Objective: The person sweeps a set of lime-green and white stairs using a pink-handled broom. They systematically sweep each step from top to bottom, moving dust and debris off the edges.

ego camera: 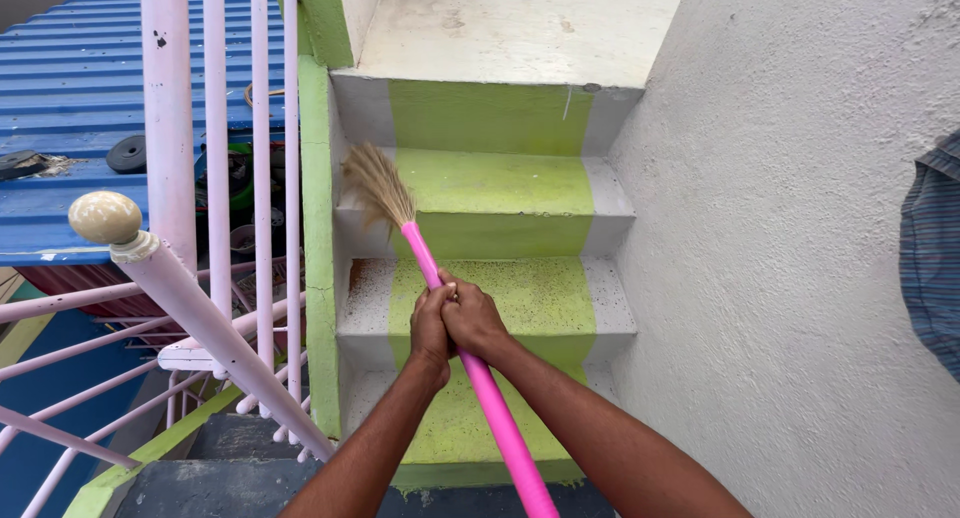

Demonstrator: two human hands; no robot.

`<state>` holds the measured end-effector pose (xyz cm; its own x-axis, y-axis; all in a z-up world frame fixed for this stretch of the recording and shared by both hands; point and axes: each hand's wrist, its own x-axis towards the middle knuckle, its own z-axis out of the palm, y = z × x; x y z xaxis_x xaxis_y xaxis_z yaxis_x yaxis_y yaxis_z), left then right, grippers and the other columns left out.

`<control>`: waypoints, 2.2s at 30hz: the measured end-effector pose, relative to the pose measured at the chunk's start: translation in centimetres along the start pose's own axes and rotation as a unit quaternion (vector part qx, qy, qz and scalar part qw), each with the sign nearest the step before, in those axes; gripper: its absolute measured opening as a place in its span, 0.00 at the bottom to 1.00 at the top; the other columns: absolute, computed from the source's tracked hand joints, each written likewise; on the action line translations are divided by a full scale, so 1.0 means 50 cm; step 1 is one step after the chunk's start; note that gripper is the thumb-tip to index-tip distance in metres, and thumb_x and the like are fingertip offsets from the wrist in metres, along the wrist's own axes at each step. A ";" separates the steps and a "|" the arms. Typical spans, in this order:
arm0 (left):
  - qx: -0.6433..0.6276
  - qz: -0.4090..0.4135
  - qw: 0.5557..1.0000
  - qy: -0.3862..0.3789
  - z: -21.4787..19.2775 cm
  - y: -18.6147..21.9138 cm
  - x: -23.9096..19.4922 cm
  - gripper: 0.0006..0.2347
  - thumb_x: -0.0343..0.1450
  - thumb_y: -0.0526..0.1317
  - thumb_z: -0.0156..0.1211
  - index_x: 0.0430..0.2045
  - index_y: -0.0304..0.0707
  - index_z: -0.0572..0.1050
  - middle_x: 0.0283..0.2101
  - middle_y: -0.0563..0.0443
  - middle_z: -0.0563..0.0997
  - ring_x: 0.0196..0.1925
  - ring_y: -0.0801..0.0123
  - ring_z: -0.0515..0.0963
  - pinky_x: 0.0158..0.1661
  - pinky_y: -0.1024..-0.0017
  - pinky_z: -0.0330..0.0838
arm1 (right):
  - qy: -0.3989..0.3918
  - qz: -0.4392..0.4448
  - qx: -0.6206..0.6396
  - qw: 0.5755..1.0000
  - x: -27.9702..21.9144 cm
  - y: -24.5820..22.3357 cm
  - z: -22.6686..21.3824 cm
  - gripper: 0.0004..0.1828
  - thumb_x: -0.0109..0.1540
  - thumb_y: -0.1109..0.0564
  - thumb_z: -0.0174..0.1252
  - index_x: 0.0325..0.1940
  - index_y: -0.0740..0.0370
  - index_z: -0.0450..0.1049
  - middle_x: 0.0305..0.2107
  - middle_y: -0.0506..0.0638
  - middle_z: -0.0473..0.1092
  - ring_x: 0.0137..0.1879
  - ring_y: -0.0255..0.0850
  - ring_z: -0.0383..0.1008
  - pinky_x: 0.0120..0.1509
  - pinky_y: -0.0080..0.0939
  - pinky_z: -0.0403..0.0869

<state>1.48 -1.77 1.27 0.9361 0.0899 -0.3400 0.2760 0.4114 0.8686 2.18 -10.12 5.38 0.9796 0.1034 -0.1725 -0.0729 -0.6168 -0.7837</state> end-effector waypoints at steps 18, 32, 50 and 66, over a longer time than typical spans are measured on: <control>-0.040 -0.035 0.994 0.094 -0.031 -0.015 0.027 0.16 0.70 0.52 0.50 0.42 0.41 0.71 0.34 0.52 0.71 0.31 0.68 0.71 0.25 0.64 0.65 | -0.016 0.028 0.017 0.999 0.037 -0.010 0.040 0.32 0.64 0.55 0.48 0.75 0.46 0.60 0.41 0.56 0.77 0.34 0.41 0.79 0.44 0.44 0.80; 0.047 -0.051 0.996 0.063 -0.044 0.015 0.016 0.20 0.71 0.53 0.49 0.50 0.41 0.72 0.41 0.44 0.75 0.38 0.61 0.78 0.30 0.58 0.76 | -0.017 0.122 0.099 0.987 0.003 -0.043 0.039 0.28 0.68 0.54 0.43 0.73 0.43 0.63 0.39 0.54 0.77 0.34 0.42 0.78 0.41 0.43 0.81; 0.084 0.034 0.987 0.136 -0.060 0.032 -0.027 0.22 0.67 0.56 0.54 0.44 0.39 0.77 0.37 0.49 0.74 0.36 0.68 0.74 0.33 0.64 0.72 | -0.080 0.089 0.253 0.960 0.021 -0.040 0.063 0.24 0.67 0.54 0.45 0.67 0.51 0.72 0.39 0.58 0.76 0.32 0.42 0.76 0.36 0.45 0.79; 0.055 0.078 0.986 0.135 -0.061 -0.048 -0.037 0.19 0.73 0.53 0.47 0.45 0.38 0.74 0.39 0.49 0.73 0.40 0.71 0.74 0.35 0.68 0.72 | -0.076 0.052 0.221 0.971 0.027 0.037 0.105 0.28 0.68 0.56 0.46 0.74 0.52 0.64 0.46 0.55 0.78 0.41 0.36 0.78 0.47 0.39 0.80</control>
<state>-1.60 -0.17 -1.28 0.8812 0.3878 -0.2702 0.1700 0.2733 0.9468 2.39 -7.03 0.58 0.9263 0.1930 -0.3236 -0.2759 -0.2374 -0.9314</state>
